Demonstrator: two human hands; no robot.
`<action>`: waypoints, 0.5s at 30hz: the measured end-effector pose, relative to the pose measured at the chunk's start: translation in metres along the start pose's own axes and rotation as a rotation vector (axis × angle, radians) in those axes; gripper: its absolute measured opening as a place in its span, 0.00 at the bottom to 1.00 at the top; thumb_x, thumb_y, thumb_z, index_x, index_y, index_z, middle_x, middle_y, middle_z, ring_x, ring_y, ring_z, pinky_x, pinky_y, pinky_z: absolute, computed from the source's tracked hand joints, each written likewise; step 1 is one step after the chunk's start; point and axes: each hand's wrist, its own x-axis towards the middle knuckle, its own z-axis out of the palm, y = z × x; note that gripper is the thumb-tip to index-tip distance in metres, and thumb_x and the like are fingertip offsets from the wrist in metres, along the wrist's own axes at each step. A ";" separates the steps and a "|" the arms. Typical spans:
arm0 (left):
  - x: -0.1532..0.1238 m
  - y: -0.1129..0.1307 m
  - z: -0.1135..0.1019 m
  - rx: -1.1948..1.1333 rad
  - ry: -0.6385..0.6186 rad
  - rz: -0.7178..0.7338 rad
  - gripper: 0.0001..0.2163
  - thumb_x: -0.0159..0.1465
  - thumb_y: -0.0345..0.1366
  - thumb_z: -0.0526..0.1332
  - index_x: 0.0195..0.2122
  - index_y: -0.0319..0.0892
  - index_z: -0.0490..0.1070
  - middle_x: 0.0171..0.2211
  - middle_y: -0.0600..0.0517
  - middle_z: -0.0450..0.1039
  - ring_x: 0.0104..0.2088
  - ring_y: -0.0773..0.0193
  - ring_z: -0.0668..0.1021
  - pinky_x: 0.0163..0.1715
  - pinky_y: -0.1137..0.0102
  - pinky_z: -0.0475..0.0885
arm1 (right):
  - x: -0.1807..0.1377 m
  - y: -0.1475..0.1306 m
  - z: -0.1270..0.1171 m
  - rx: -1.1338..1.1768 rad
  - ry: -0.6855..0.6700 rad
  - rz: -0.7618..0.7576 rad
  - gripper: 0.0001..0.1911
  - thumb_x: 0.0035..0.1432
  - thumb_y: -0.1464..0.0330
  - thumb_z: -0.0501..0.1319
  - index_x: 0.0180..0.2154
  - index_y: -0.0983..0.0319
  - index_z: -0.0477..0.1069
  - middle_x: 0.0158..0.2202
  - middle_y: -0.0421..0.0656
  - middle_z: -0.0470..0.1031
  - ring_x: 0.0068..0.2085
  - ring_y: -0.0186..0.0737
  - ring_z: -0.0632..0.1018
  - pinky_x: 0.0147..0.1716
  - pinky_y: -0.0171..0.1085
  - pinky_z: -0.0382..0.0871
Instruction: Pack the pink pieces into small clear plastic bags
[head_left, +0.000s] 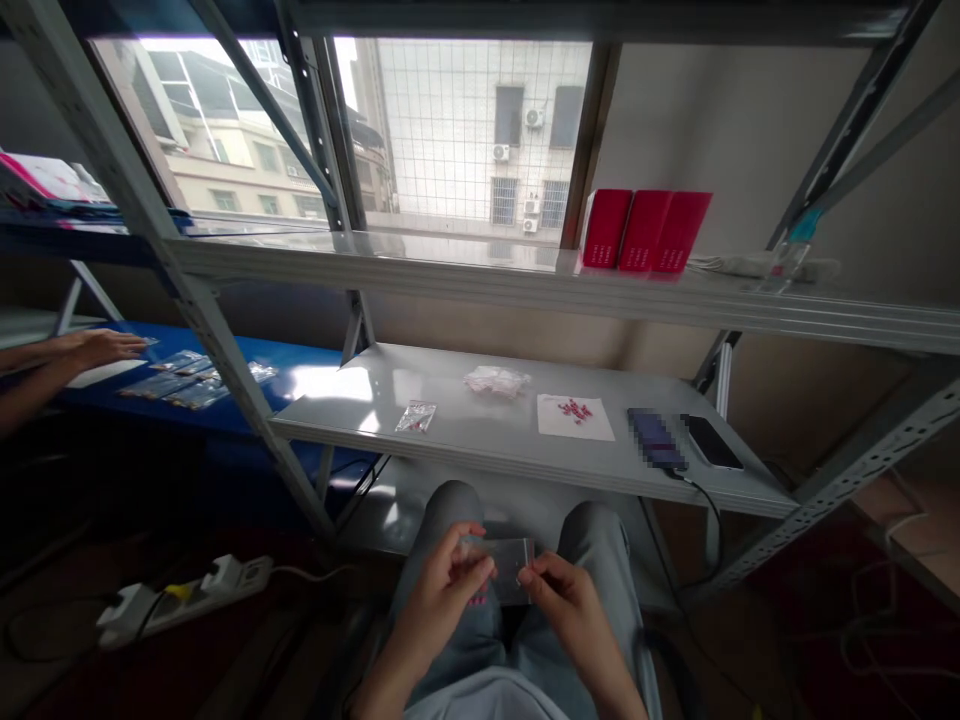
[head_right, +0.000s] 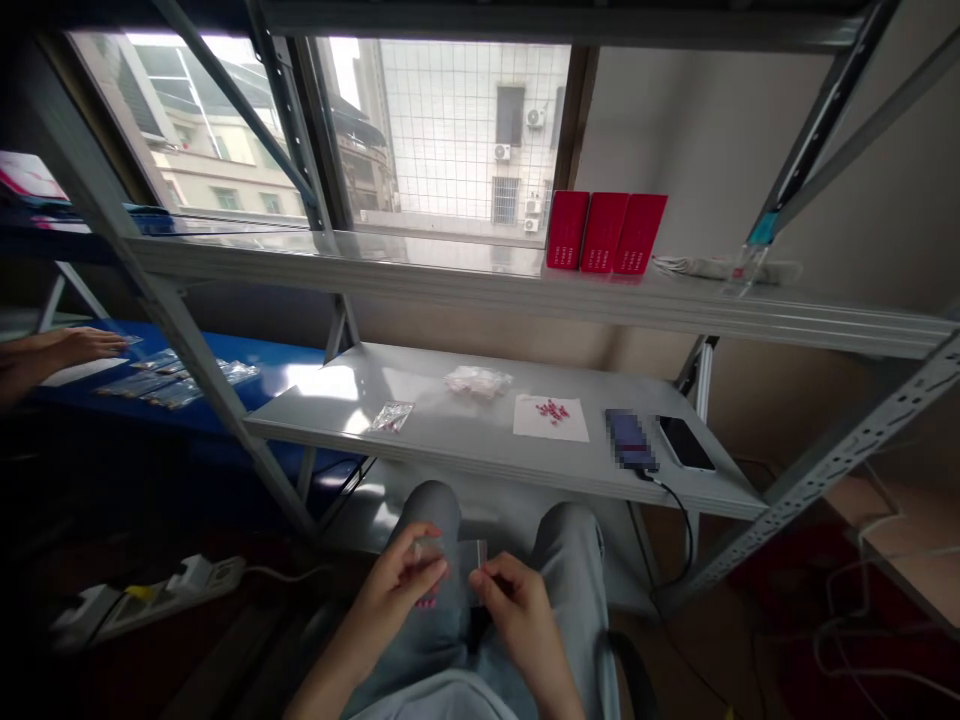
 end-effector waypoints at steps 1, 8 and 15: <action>0.002 -0.005 -0.002 0.011 0.035 0.000 0.21 0.62 0.50 0.67 0.52 0.47 0.69 0.31 0.54 0.81 0.31 0.60 0.81 0.31 0.69 0.77 | 0.000 0.008 0.003 0.033 0.011 0.033 0.23 0.58 0.49 0.68 0.26 0.62 0.75 0.24 0.37 0.65 0.28 0.34 0.64 0.28 0.35 0.58; 0.007 -0.018 0.001 0.486 0.369 0.406 0.15 0.65 0.46 0.62 0.50 0.47 0.76 0.46 0.44 0.81 0.46 0.50 0.82 0.46 0.55 0.80 | 0.010 0.020 0.012 0.086 -0.031 0.174 0.26 0.55 0.45 0.67 0.29 0.62 0.76 0.24 0.37 0.66 0.26 0.33 0.64 0.26 0.35 0.54; -0.010 -0.014 0.029 0.465 0.045 0.335 0.11 0.72 0.42 0.57 0.47 0.47 0.78 0.39 0.48 0.82 0.38 0.58 0.83 0.40 0.66 0.79 | 0.003 0.023 0.005 -0.036 0.003 0.115 0.22 0.59 0.49 0.66 0.33 0.62 0.79 0.25 0.39 0.71 0.27 0.35 0.69 0.27 0.35 0.59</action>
